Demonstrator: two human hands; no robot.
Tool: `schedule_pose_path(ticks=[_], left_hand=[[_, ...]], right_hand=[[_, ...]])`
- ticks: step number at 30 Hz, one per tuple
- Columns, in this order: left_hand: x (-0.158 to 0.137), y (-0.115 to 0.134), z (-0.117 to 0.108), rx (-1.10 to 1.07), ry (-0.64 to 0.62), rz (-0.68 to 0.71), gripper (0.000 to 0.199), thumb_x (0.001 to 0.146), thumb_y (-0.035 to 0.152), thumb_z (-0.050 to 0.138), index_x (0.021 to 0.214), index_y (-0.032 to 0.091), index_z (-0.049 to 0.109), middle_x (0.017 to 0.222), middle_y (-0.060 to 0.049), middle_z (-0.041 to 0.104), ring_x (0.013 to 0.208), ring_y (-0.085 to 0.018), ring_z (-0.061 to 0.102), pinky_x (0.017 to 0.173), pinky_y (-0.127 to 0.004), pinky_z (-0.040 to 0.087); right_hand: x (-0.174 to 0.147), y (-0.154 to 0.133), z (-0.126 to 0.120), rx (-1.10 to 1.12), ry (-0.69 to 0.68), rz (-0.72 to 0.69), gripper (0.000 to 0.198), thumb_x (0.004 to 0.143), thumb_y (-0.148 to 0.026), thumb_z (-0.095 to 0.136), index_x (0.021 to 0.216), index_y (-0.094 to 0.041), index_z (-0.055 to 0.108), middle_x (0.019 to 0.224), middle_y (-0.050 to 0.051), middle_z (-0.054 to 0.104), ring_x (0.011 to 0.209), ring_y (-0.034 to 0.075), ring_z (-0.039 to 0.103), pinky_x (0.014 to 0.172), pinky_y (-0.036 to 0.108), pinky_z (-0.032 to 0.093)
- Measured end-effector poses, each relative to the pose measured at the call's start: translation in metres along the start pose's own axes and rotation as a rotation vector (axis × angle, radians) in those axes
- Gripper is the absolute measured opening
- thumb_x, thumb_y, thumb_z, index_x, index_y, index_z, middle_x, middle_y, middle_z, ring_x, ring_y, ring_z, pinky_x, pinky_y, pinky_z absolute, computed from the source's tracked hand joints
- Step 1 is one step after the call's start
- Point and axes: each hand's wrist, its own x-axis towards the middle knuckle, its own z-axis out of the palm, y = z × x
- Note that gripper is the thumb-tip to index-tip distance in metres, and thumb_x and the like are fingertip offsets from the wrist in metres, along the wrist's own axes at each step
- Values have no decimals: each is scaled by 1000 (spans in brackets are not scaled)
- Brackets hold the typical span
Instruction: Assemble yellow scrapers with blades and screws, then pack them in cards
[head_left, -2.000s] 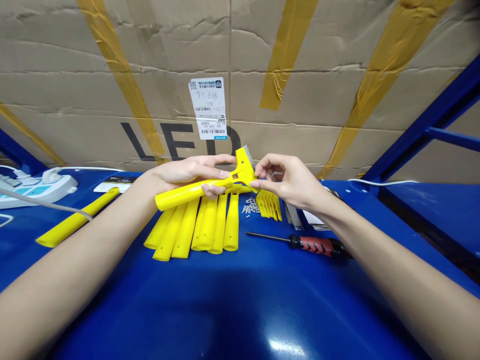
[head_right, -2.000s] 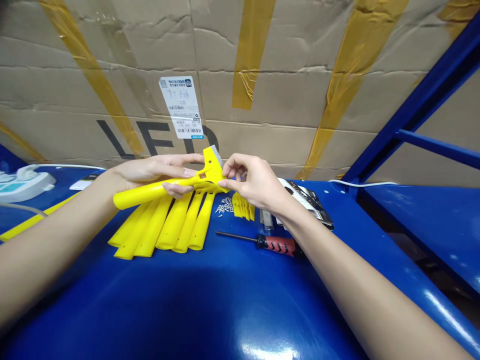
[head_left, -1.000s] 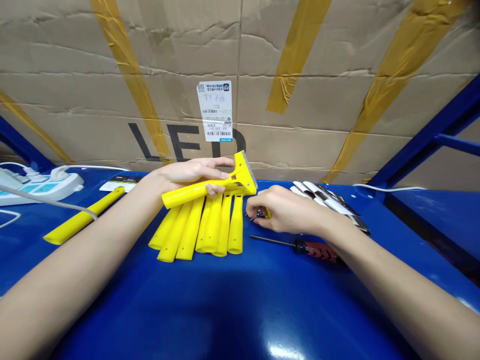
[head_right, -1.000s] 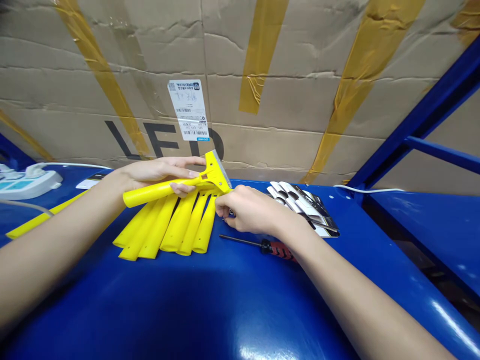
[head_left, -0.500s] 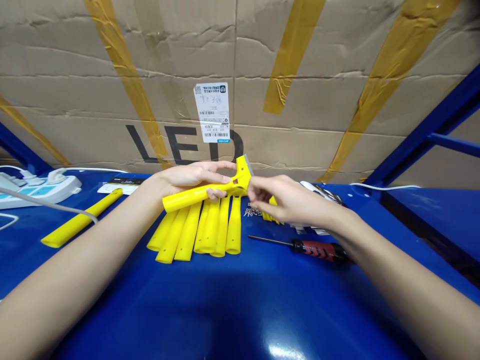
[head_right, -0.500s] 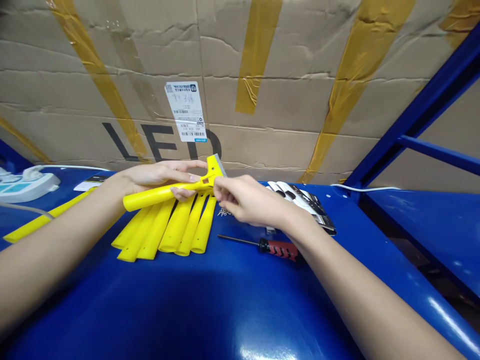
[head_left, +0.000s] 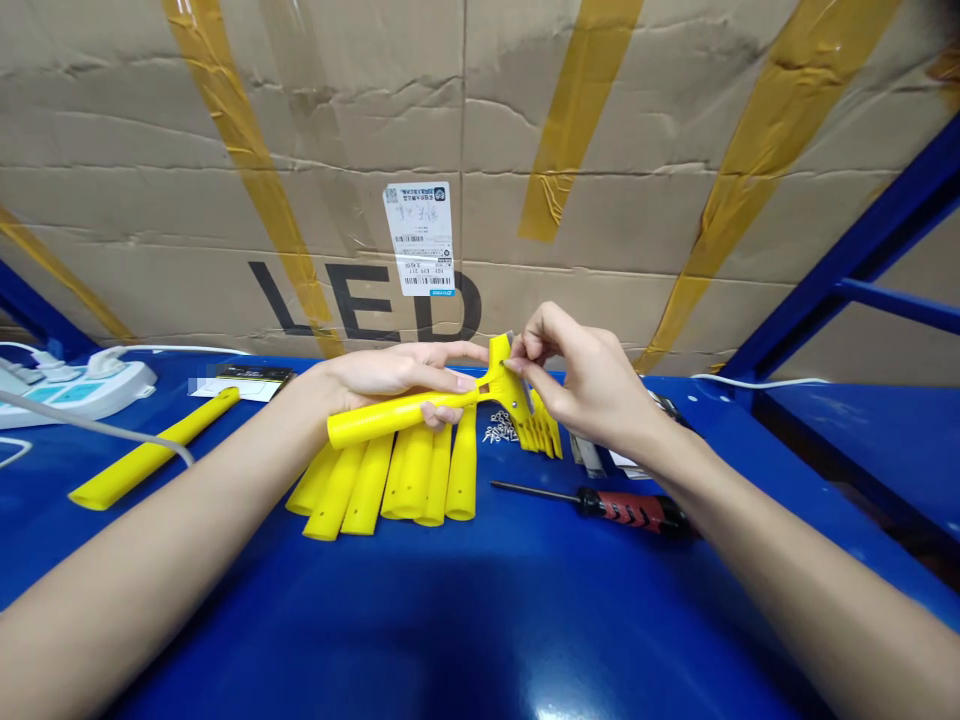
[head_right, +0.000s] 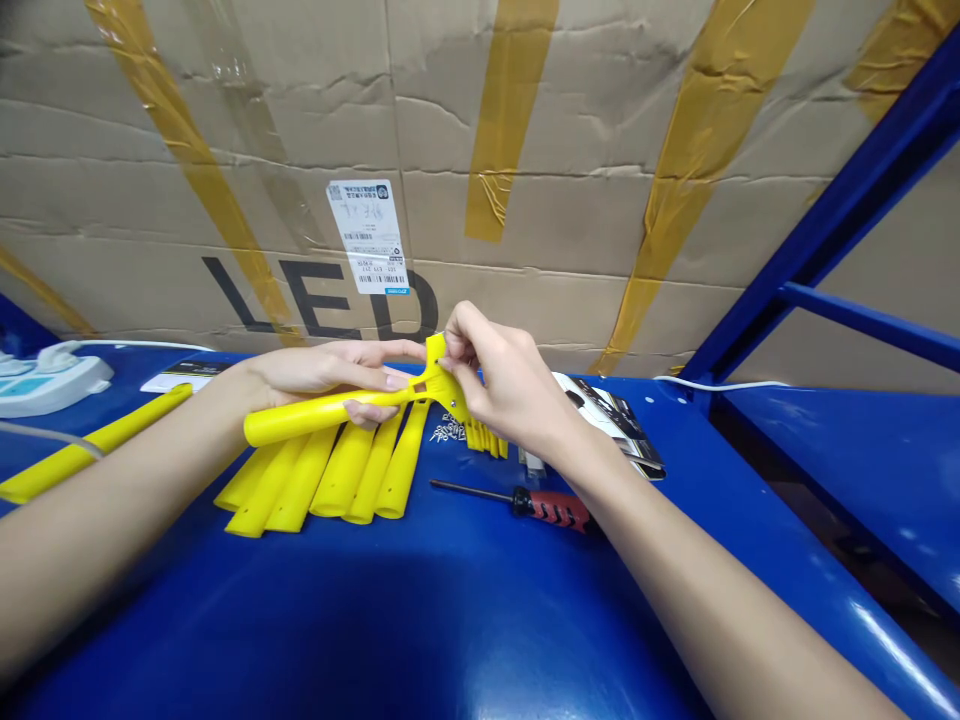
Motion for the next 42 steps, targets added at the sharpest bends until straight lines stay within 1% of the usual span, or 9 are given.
schedule_pose_path(ticks=[6, 10, 22, 26, 27, 30, 32, 36, 42], left_hand=[[-1, -1, 1, 49, 0, -21, 42, 95, 17, 63, 132, 25, 45, 68, 4, 59, 55, -9, 53, 56, -21, 39], [-2, 1, 5, 43, -25, 2, 40, 93, 17, 66, 129, 24, 49, 68, 4, 60, 56, -9, 53, 57, -20, 40], [-3, 0, 14, -157, -1, 32, 40, 90, 8, 66, 126, 23, 56, 84, -1, 62, 55, -6, 51, 53, -18, 40], [-6, -2, 16, -212, 59, 48, 41, 92, 7, 62, 129, 20, 54, 77, -1, 61, 52, -6, 51, 52, -18, 41], [-8, -3, 17, -226, 81, 52, 41, 91, 6, 62, 129, 20, 54, 77, -1, 61, 52, -6, 51, 51, -18, 41], [-13, -4, 21, -247, 157, 67, 47, 89, 5, 63, 133, 21, 52, 78, -2, 61, 51, -6, 50, 51, -17, 42], [-16, -5, 26, -229, 203, 67, 52, 90, 7, 63, 138, 22, 49, 76, -2, 60, 52, -7, 50, 50, -17, 42], [-19, -6, 36, -196, 252, 52, 53, 92, 7, 63, 140, 22, 49, 72, 1, 57, 52, -6, 47, 49, -16, 41], [-22, -8, 37, -176, 244, 37, 47, 92, 11, 65, 135, 25, 51, 74, 1, 57, 52, -5, 48, 50, -16, 40]], right_hand=[[2, -3, 1, -14, -36, -18, 24, 86, -7, 60, 86, -23, 42, 79, -2, 56, 69, 12, 53, 66, 27, 43], [1, 9, -2, 148, 1, 62, 19, 88, -23, 69, 95, -22, 52, 91, 1, 59, 75, 14, 55, 70, 30, 47], [4, 10, -12, 532, -36, 380, 51, 78, -42, 82, 117, -22, 56, 81, -1, 63, 77, 17, 62, 71, 31, 51], [2, 6, -27, 357, 34, 386, 31, 88, -44, 71, 103, -21, 60, 84, 1, 64, 73, 15, 59, 66, 30, 47], [-1, 3, -33, 250, -9, 373, 26, 90, -44, 68, 93, -20, 60, 82, 1, 63, 69, 13, 56, 63, 29, 44], [-16, -11, -50, 35, -539, 357, 21, 87, -39, 71, 79, -21, 62, 70, -1, 62, 60, 13, 52, 55, 28, 37], [-29, -20, -56, -87, -751, 389, 20, 79, -35, 78, 79, -22, 63, 67, -2, 61, 56, 13, 51, 51, 27, 33], [-47, -27, -55, -199, -886, 403, 22, 68, -23, 81, 87, -24, 69, 76, 1, 66, 62, 17, 57, 52, 27, 33], [-53, -20, -51, -212, -882, 415, 23, 67, -11, 70, 86, -24, 67, 72, 0, 68, 60, 17, 58, 51, 27, 34]])
